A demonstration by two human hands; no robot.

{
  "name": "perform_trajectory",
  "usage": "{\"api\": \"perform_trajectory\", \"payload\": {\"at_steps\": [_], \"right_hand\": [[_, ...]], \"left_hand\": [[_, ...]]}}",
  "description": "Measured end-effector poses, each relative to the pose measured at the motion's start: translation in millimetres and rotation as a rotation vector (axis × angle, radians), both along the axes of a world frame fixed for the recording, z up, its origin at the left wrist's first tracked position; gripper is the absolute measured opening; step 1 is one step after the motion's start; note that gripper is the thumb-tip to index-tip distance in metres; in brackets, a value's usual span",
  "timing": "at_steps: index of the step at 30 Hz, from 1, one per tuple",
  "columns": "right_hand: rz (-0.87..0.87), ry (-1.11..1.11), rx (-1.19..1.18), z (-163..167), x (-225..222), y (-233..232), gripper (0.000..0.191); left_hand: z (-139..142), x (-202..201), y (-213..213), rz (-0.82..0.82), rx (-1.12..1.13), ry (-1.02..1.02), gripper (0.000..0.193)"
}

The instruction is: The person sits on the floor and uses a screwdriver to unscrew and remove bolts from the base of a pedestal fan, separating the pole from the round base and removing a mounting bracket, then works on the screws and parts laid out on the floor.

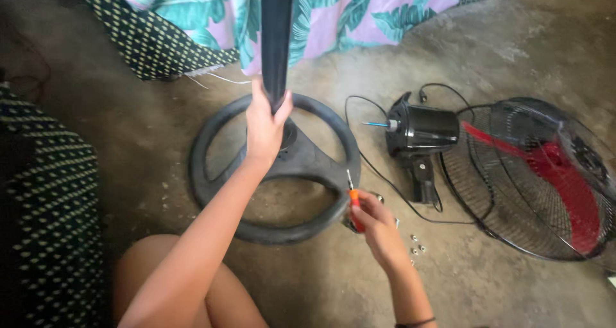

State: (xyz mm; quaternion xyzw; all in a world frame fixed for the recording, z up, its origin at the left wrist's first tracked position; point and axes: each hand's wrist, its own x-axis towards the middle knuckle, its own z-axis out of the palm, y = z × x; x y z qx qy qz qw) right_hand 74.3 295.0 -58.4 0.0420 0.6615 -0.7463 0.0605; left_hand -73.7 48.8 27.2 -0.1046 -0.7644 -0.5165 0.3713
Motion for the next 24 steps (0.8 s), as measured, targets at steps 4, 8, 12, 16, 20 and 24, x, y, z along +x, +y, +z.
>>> {"api": "perform_trajectory", "payload": {"at_steps": [4, 8, 12, 16, 20, 24], "right_hand": [[-0.104, 0.145, 0.538, -16.6, -45.2, -31.4, 0.049], [-0.258, 0.937, 0.952, -24.9, -105.3, -56.3, 0.063], [0.052, 0.412, 1.123, -31.9, -148.1, -64.9, 0.069], [0.179, 0.104, 1.27, -33.3, -164.3, -20.0, 0.073], [0.341, 0.296, 1.183, -35.1, -155.2, -0.4, 0.088], [0.263, 0.57, 1.187, -34.0, -137.7, -14.2, 0.096]], "left_hand": [[53.9, 24.5, -19.1, -0.036, 0.005, -0.047, 0.042], [77.4, 56.9, -59.1, -0.096, -0.106, -0.02, 0.037], [61.8, 72.7, -78.6, -0.111, -0.05, -0.398, 0.034], [26.4, 66.1, -81.4, -0.162, 0.051, -0.49, 0.036], [-8.8, 55.9, -81.7, -0.174, 0.157, -0.561, 0.044], [-35.5, 52.1, -88.0, -0.172, 0.234, -0.582, 0.033]]}}
